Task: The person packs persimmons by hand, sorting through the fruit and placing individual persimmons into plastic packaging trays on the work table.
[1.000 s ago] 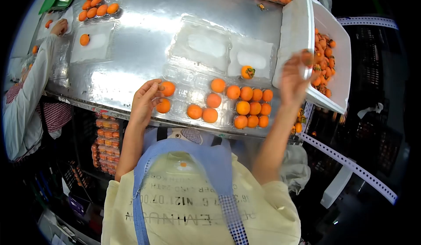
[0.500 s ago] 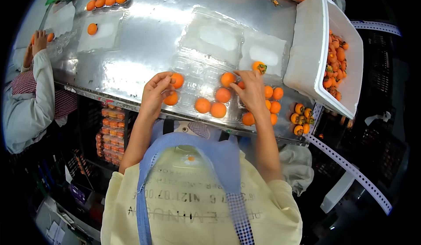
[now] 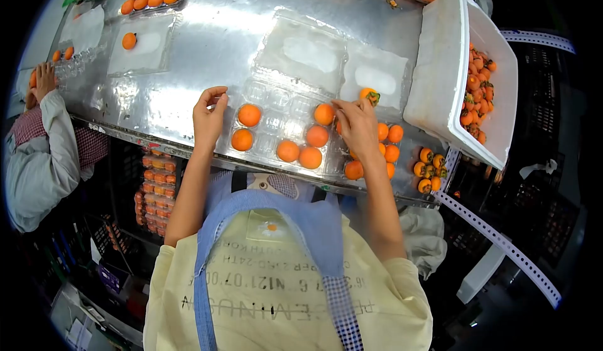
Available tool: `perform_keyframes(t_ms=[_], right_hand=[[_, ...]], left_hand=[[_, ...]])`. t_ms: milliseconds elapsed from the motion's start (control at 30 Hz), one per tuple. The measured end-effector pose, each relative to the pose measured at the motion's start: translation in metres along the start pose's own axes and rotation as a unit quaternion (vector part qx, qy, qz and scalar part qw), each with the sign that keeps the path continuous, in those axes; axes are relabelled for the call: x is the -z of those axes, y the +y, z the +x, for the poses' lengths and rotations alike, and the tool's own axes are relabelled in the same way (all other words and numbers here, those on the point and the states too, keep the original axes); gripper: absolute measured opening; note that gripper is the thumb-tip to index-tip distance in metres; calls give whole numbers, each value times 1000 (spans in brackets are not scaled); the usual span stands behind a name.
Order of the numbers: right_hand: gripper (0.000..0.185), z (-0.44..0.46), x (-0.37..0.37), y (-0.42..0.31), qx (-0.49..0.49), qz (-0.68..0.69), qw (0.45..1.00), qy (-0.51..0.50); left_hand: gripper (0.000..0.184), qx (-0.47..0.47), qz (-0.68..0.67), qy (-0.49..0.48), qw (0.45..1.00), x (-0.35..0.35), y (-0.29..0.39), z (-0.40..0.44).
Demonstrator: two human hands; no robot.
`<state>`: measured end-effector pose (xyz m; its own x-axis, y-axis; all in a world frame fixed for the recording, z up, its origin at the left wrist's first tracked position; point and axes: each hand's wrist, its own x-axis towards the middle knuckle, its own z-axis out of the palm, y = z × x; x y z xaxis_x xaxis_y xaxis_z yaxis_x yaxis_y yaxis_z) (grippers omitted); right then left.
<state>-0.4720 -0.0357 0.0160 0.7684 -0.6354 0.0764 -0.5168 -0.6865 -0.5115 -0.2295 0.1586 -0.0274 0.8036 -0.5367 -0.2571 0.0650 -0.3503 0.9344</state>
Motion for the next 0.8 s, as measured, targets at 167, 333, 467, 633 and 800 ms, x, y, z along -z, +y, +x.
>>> perform_keyframes(t_ms=[167,333,467,633,800], right_hand=[[30,-5,-5,-4,69,-50,996,1],[36,4,-6,-10,105,-121,987,-33],[37,12,-6,-12,83,-164,977,-112],[46,15,-11,-6,92,-142,981,-95],[54,15,-11,-1,50,-67,992,-95]], left_hand=[[18,20,-28,-5,999,2,-7,-3],[17,29,-46,-23,998,2,-6,-8],[16,25,-57,-36,997,4,-5,-9],[16,31,-66,-39,997,4,-4,-11],[16,25,-69,-35,997,1,4,-16]])
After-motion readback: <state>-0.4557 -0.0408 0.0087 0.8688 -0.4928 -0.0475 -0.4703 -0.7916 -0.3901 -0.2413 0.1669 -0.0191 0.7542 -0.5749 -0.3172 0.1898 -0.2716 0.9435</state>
